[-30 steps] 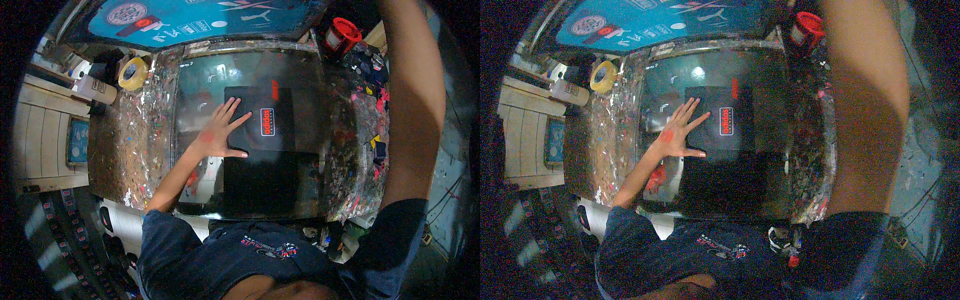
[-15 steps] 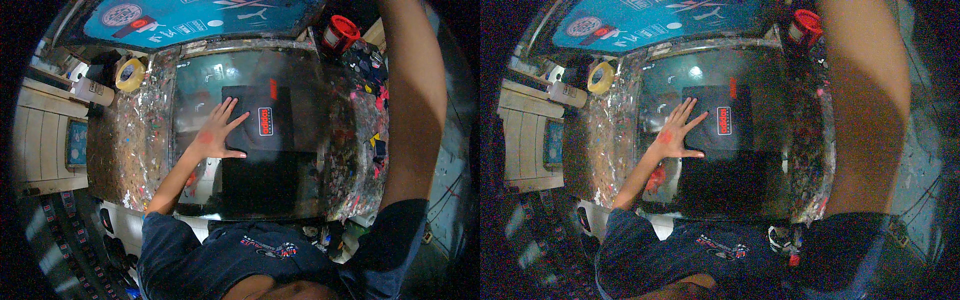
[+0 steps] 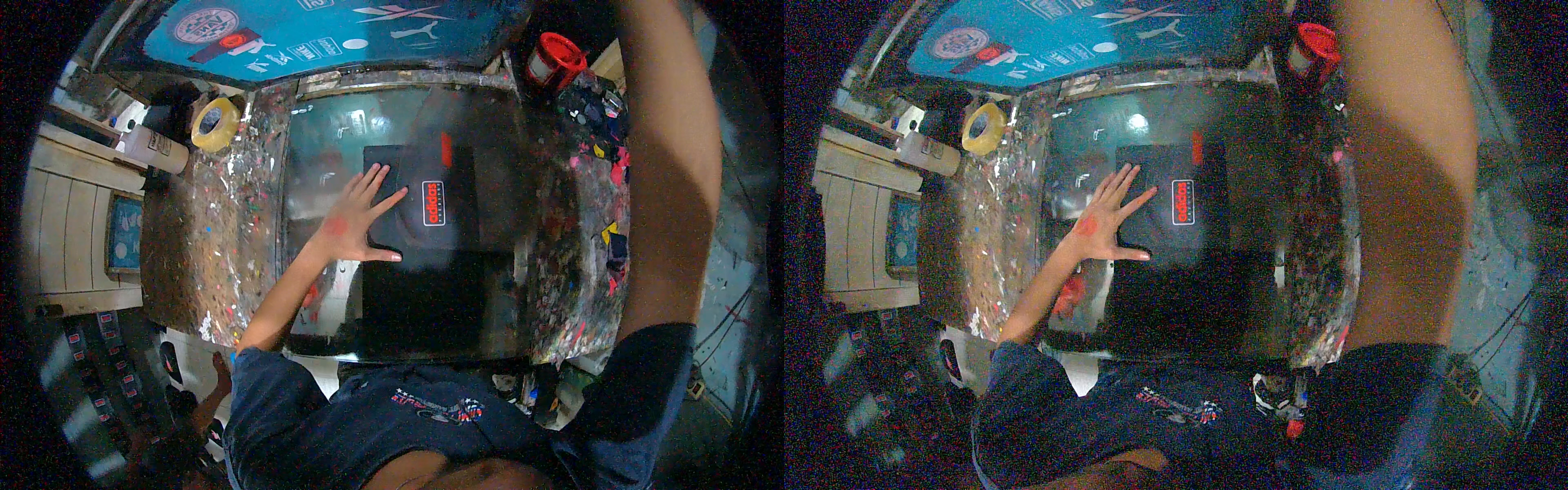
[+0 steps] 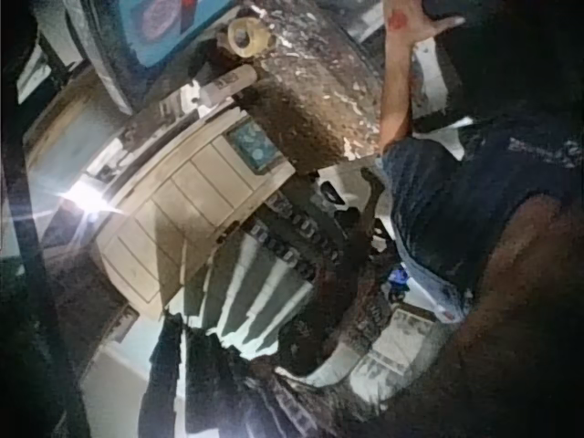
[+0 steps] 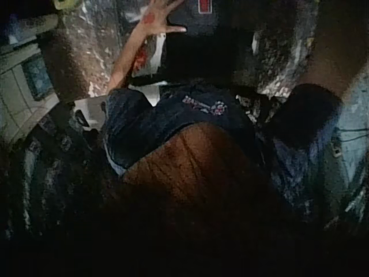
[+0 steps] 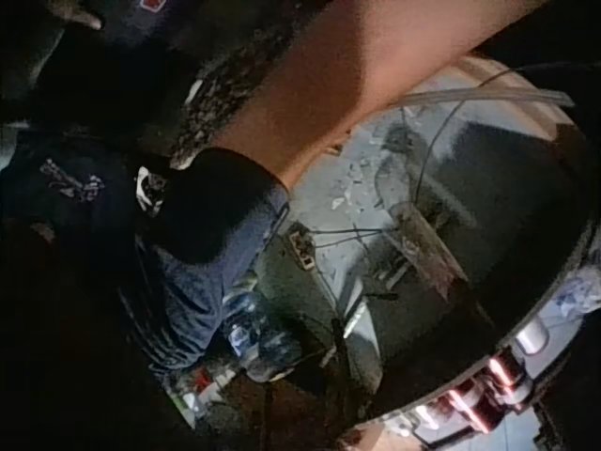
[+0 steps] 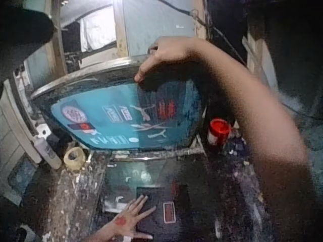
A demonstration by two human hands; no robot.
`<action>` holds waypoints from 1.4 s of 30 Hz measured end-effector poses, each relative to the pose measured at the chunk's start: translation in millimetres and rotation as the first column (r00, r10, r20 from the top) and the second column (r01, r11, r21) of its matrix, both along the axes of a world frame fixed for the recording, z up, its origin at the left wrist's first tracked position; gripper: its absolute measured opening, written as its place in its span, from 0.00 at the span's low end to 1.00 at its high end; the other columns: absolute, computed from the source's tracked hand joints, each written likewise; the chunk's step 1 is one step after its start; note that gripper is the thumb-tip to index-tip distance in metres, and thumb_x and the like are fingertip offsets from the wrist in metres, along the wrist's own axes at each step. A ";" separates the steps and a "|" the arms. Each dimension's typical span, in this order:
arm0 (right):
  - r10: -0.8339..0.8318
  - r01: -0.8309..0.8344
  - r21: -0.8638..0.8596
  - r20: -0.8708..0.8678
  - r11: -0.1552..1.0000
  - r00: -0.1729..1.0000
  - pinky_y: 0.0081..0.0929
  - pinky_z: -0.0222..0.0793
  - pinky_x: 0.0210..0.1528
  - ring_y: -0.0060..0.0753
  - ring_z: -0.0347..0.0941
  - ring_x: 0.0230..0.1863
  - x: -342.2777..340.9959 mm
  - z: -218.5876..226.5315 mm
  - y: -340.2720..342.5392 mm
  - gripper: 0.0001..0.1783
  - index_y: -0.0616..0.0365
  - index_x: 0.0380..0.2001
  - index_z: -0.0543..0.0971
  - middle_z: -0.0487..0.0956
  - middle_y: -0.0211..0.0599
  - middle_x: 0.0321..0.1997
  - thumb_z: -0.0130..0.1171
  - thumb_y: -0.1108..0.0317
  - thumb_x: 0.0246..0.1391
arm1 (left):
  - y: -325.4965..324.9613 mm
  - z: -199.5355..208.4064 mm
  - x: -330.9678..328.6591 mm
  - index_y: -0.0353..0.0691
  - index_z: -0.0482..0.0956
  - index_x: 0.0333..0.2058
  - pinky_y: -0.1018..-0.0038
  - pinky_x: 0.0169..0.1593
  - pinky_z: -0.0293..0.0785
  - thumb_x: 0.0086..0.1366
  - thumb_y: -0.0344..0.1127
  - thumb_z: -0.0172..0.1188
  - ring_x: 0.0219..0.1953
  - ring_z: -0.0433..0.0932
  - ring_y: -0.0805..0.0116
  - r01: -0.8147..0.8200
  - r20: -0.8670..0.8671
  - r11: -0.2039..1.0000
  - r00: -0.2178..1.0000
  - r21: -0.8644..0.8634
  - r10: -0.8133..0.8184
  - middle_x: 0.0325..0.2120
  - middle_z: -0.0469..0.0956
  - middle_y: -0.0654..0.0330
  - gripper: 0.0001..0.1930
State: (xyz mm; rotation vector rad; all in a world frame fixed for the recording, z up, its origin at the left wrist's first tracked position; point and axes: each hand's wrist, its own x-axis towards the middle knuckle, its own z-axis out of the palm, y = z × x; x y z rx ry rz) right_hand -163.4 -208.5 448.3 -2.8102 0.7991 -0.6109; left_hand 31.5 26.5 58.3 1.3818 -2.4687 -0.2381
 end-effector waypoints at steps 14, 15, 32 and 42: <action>-0.073 0.063 -0.147 -0.063 0.987 0.995 0.37 0.77 0.48 0.44 0.83 0.43 1.9 8.5 24.5 0.40 0.62 0.42 0.88 0.87 0.50 0.43 0.79 0.38 0.34 | -11.3 25.7 -123.4 0.37 0.74 0.63 0.57 0.63 0.66 0.62 0.40 0.68 0.61 0.74 0.51 0.204 -0.624 0.977 0.756 -0.058 -0.195 0.59 0.76 0.46 0.31; -0.123 0.113 -0.209 -0.038 0.971 0.992 0.38 0.77 0.49 0.44 0.83 0.44 -2.9 -1.7 35.8 0.42 0.63 0.44 0.86 0.87 0.50 0.44 0.80 0.38 0.34 | -3.8 41.0 -132.4 0.37 0.73 0.64 0.53 0.65 0.66 0.62 0.41 0.68 0.64 0.71 0.49 0.080 -0.633 0.984 0.757 -0.158 -0.163 0.62 0.73 0.44 0.33; -0.033 0.036 0.037 -0.091 0.999 0.995 0.45 0.74 0.48 0.50 0.75 0.44 -73.1 -321.0 235.7 0.14 0.60 0.41 0.74 0.76 0.45 0.39 0.60 0.60 0.60 | 153.8 -0.6 -21.3 0.43 0.73 0.64 0.56 0.61 0.55 0.56 0.50 0.73 0.48 0.75 0.61 -0.455 -0.194 0.881 0.883 -0.130 0.428 0.45 0.78 0.60 0.39; -0.158 0.186 0.130 -0.199 0.974 0.967 0.49 0.74 0.53 0.60 0.77 0.52 -49.9 -327.8 103.7 0.28 0.63 0.51 0.76 0.80 0.56 0.50 0.66 0.51 0.58 | 151.3 -6.5 -23.5 0.47 0.77 0.61 0.57 0.58 0.56 0.54 0.48 0.74 0.49 0.77 0.66 -0.454 -0.233 0.878 0.880 -0.154 0.414 0.45 0.79 0.64 0.35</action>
